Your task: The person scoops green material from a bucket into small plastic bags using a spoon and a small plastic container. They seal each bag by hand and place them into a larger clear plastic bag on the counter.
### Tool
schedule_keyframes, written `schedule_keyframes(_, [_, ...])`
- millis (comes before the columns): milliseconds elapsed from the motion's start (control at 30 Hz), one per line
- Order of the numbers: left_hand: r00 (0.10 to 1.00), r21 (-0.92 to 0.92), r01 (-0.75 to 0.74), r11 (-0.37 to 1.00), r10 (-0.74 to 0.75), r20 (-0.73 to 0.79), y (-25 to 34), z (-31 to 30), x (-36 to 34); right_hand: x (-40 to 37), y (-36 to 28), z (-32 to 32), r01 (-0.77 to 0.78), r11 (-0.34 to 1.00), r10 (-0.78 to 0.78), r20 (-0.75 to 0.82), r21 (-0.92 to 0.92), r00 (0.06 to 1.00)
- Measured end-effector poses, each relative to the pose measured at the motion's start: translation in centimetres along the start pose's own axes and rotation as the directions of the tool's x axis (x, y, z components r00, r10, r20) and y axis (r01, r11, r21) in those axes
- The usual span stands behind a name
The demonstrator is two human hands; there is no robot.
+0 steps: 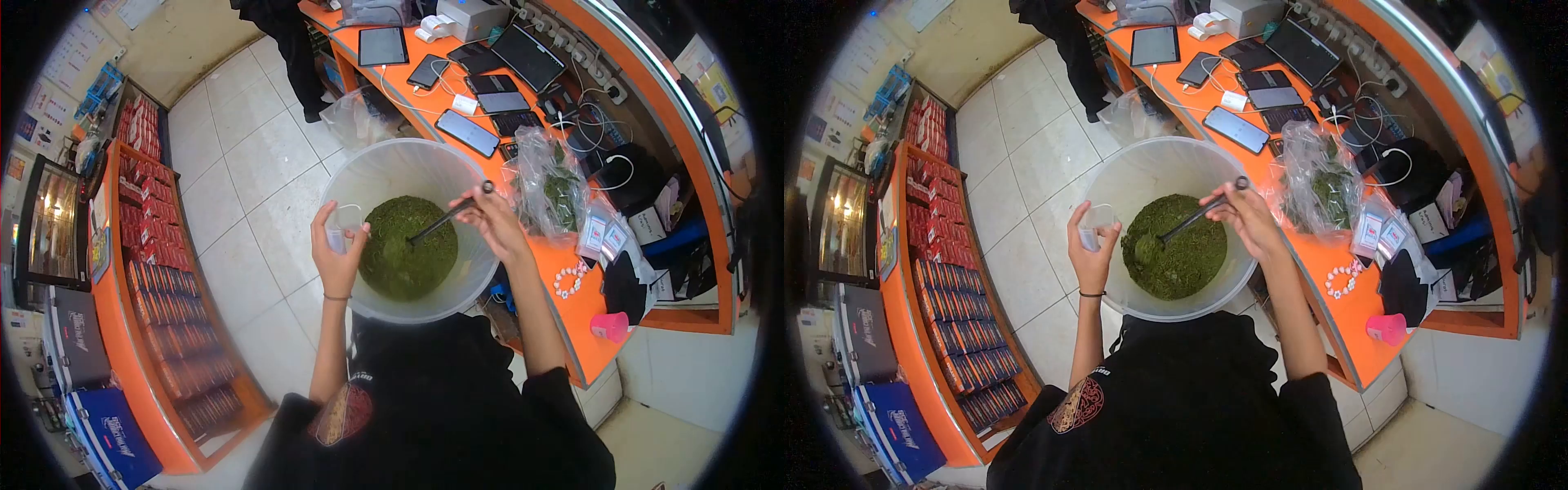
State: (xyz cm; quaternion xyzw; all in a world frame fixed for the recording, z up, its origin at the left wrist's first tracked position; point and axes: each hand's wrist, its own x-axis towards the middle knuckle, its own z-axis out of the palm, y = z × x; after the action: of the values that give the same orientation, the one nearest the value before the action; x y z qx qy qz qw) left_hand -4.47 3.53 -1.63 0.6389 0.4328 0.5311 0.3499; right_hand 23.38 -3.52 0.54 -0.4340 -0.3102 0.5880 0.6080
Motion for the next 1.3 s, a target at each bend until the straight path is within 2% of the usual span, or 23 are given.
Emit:
schedule_keyframes(33, [0.992, 0.237, -0.126, 0.963, 0.122, 0.029, -0.1, 0.1, 0.0, -0.9, -0.7, 0.3, 0.109, 0.994, -0.112, -0.123, -0.025, 0.986])
schedule_keyframes(67, [0.992, 0.235, -0.128, 0.963, 0.126, 0.026, 0.0, 0.3, 0.0, -1.6, -1.4, 0.7, 0.113, 0.993, -0.115, -0.12, -0.028, 0.986])
schedule_keyframes(133, [0.984, 0.338, -0.117, 0.934, 0.061, 0.17, 0.6, 0.9, -0.3, -3.0, -2.5, 2.0, 0.326, 0.939, -0.344, -0.272, -0.111, 0.898])
schedule_keyframes(167, [0.983, 0.334, -0.12, 0.935, 0.065, 0.172, 0.9, 1.3, -0.5, -3.6, -3.0, 2.9, 0.33, 0.937, -0.349, -0.275, -0.114, 0.896])
schedule_keyframes(233, [0.962, 0.38, -0.174, 0.909, 0.074, 0.264, 1.5, 2.3, -0.8, -4.5, -3.3, 5.1, 0.415, 0.859, -0.502, -0.335, -0.299, 0.798])
schedule_keyframes(300, [0.956, 0.372, -0.123, 0.92, 0.01, 0.292, 1.7, 3.0, -1.1, -5.2, -2.7, 6.4, 0.446, 0.833, -0.538, -0.288, -0.328, 0.792])
schedule_keyframes(367, [0.946, 0.336, -0.059, 0.94, -0.054, 0.319, 2.2, 3.4, -1.0, -5.5, -1.0, 7.0, 0.492, 0.747, -0.606, -0.155, -0.447, 0.78])
schedule_keyframes(500, [0.946, 0.31, -0.028, 0.95, -0.075, 0.316, 1.9, 3.6, -0.8, -6.2, 0.9, 7.7, 0.539, 0.64, -0.649, -0.008, -0.548, 0.761])
schedule_keyframes(567, [0.95, 0.274, -0.031, 0.961, -0.057, 0.306, 1.5, 3.5, -0.9, -6.5, 0.9, 7.9, 0.654, 0.419, -0.686, 0.252, -0.629, 0.682])
schedule_keyframes(600, [0.951, 0.274, -0.029, 0.961, -0.058, 0.305, 1.5, 3.6, -0.8, -6.5, 0.4, 7.9, 0.721, 0.258, -0.701, 0.389, -0.644, 0.598])
schedule_keyframes(633, [0.949, 0.259, -0.011, 0.966, -0.072, 0.307, 1.5, 3.6, -0.9, -6.6, 0.4, 7.9, 0.72, 0.258, -0.699, 0.391, -0.644, 0.599])
schedule_keyframes(700, [0.948, 0.244, 0.011, 0.97, -0.088, 0.306, 1.4, 3.6, -1.0, -7.0, 0.9, 8.0, 0.772, 0.138, -0.649, 0.532, -0.621, 0.544])
schedule_keyframes(833, [0.941, 0.242, 0.038, 0.969, -0.116, 0.318, 1.4, 3.6, -1.1, -7.2, 1.0, 7.6, 0.795, 0.048, -0.621, 0.606, -0.605, 0.498])
schedule_keyframes(900, [0.937, 0.243, 0.053, 0.969, -0.132, 0.324, 1.3, 3.7, -1.1, -7.5, 0.8, 7.3, 0.8, 0.003, -0.681, 0.585, -0.6, 0.441])
schedule_keyframes(933, [0.941, 0.233, 0.044, 0.971, -0.119, 0.317, 1.0, 3.7, -1.1, -7.6, 0.9, 7.1, 0.801, 0.004, -0.68, 0.585, -0.599, 0.441])
schedule_keyframes(1000, [0.946, 0.223, 0.035, 0.974, -0.104, 0.307, 1.0, 3.7, -1.0, -7.5, 1.3, 6.5, 0.678, 0.066, -0.647, 0.486, -0.732, 0.588])
schedule_keyframes(1033, [0.947, 0.216, 0.048, 0.975, -0.113, 0.3, 1.3, 3.6, -1.0, -7.4, 1.2, 5.9, 0.681, 0.065, -0.646, 0.489, -0.729, 0.585])
schedule_keyframes(1067, [0.947, 0.209, 0.062, 0.976, -0.123, 0.295, 1.4, 3.6, -1.0, -7.5, 1.1, 5.2, 0.485, 0.215, -0.24, 0.436, -0.848, 0.868])
schedule_keyframes(1100, [0.946, 0.211, 0.06, 0.976, -0.123, 0.299, 1.5, 3.4, -1.2, -7.5, 1.4, 4.7, 0.226, 0.246, 0.229, 0.283, -0.943, 0.931])
schedule_keyframes(1133, [0.956, 0.202, -0.005, 0.979, -0.054, 0.288, 1.5, 3.4, -1.1, -7.1, 2.8, 4.4, 0.296, 0.39, -0.008, 0.318, -0.872, 0.948])
schedule_keyframes(1167, [0.963, 0.19, -0.069, 0.979, 0.015, 0.27, 1.6, 3.6, -1.0, -6.7, 3.3, 3.9, 0.298, 0.385, -0.014, 0.318, -0.873, 0.948])
schedule_keyframes(1233, [0.967, 0.146, -0.124, 0.982, 0.086, 0.24, 2.0, 3.7, -1.4, -5.7, 2.8, 5.7, 0.164, 0.7, -0.174, 0.057, -0.696, 0.983])
schedule_keyframes(1300, [0.965, 0.101, -0.183, 0.978, 0.159, 0.209, 2.0, 4.0, -1.8, -5.2, 1.1, 8.1, 0.157, 0.7, -0.237, -0.018, -0.697, 0.971])
